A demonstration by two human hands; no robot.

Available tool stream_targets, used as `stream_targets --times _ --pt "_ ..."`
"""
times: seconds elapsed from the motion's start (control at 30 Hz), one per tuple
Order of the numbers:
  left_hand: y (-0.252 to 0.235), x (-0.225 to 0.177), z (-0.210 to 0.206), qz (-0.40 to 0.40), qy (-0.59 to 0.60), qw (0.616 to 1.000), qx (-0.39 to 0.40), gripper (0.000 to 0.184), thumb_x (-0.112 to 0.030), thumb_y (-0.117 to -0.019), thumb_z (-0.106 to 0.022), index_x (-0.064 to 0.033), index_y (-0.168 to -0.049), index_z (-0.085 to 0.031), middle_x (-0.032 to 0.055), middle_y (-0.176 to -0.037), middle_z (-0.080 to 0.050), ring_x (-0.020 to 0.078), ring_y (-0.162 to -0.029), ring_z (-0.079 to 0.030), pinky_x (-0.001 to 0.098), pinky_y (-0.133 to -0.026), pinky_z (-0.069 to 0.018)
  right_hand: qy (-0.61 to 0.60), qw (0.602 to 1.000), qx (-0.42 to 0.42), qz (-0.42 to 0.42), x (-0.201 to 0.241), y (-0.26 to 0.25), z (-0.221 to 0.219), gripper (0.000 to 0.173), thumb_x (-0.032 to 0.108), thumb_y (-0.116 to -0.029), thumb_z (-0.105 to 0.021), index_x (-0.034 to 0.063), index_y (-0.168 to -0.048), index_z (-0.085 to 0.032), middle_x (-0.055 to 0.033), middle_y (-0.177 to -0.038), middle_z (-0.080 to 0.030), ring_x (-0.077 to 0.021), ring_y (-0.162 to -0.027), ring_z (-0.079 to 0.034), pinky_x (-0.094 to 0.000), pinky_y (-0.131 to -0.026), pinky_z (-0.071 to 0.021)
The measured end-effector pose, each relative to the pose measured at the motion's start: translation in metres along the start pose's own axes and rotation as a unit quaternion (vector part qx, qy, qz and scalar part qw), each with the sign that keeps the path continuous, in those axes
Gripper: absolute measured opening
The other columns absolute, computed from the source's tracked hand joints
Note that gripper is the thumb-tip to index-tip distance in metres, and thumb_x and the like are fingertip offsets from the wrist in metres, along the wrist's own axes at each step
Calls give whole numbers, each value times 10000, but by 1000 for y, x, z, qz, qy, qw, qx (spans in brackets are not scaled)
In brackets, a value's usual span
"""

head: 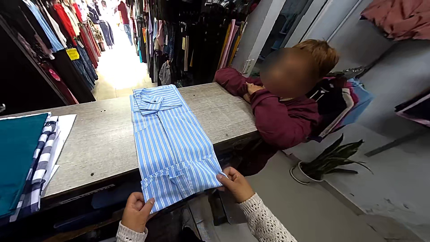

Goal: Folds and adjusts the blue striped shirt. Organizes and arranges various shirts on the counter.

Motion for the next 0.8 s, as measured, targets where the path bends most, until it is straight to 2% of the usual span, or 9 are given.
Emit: stream_targets --times 0.1,0.2,0.3,0.37,0.43,0.47,0.6,0.7,0.8 --pt "9 -9 7 -84 15 996 8 605 113 -930 -560 -3 -1472 -318 99 -856 -740 153 -736 -753 312 -629 -633 -21 998 -34 48 5 5 7 386 -32 -920 -626 14 -1257 -442 -13 -676 -680 -82 -547 -652 -229 -510 -544" --pt "16 -12 10 -283 24 953 106 423 51 -954 -524 -91 -1350 -489 -34 -965 -775 80 -828 -758 263 -661 -640 -40 991 7 125 11 11 9 512 12 -956 -548 -11 -1448 -407 26 -738 -714 -57 -588 -670 -229 -529 -566" --pt "17 -11 5 -414 -48 890 185 417 -4 -979 -532 -299 -1199 -729 -171 -1174 -715 -41 -1040 -667 193 -891 -566 -24 976 72 205 13 13 12 342 43 -1005 -467 2 -1307 -622 41 -1001 -747 -35 -743 -700 -229 -628 -603" --pt "22 -18 4 -482 -147 852 140 439 80 -882 -579 -175 -1210 -722 -19 -1204 -720 28 -1108 -666 210 -959 -541 5 966 109 233 15 14 10 351 16 -970 -472 47 -1222 -714 36 -1134 -745 -31 -865 -710 -235 -736 -611" --pt "31 -32 0 -558 -285 776 71 417 93 -811 -598 8 -1206 -703 229 -1134 -706 211 -1080 -697 256 -970 -527 63 959 149 233 15 15 5 431 -17 -900 -551 7 -1321 -636 -17 -1249 -710 -69 -1054 -697 -268 -919 -587" --pt "33 -38 -3 -592 -324 737 35 365 65 -834 -611 19 -1182 -715 251 -1061 -703 248 -1017 -709 267 -947 -540 105 952 161 237 16 15 3 516 -33 -864 -565 3 -1378 -585 -31 -1281 -696 -70 -1094 -686 -266 -951 -573" --pt "24 -47 0 -700 -342 627 -30 121 -207 -997 -575 -191 -1084 -657 54 -1068 -551 146 -1076 -572 217 -992 -471 310 868 59 383 30 20 5 420 34 -835 -607 45 -1242 -709 -70 -1144 -757 -124 -1003 -735 -302 -878 -602" --pt "16 -60 -7 -718 -322 616 34 70 -247 -1029 -541 -204 -1038 -596 7 -1290 -560 134 -1347 -488 288 -1142 -407 341 794 0 504 54 27 9 214 203 -926 -633 199 -1088 -773 -19 -1099 -737 -90 -1061 -691 -237 -938 -559" --pt "15 -73 -21 -663 -333 653 152 118 -122 -1046 -489 -95 -961 -566 92 -1087 -708 146 -1206 -632 320 -1100 -436 322 776 70 538 76 27 7 149 307 -998 -606 285 -1070 -735 52 -1334 -615 -118 -1356 -500 -308 -1149 -418"
Point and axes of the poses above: each hand's wrist, its own y-axis away from the middle knuckle, its own z-axis out of the back of the hand, x = y × z, the point moved 8 cm from there along -y, towards the middle knuckle
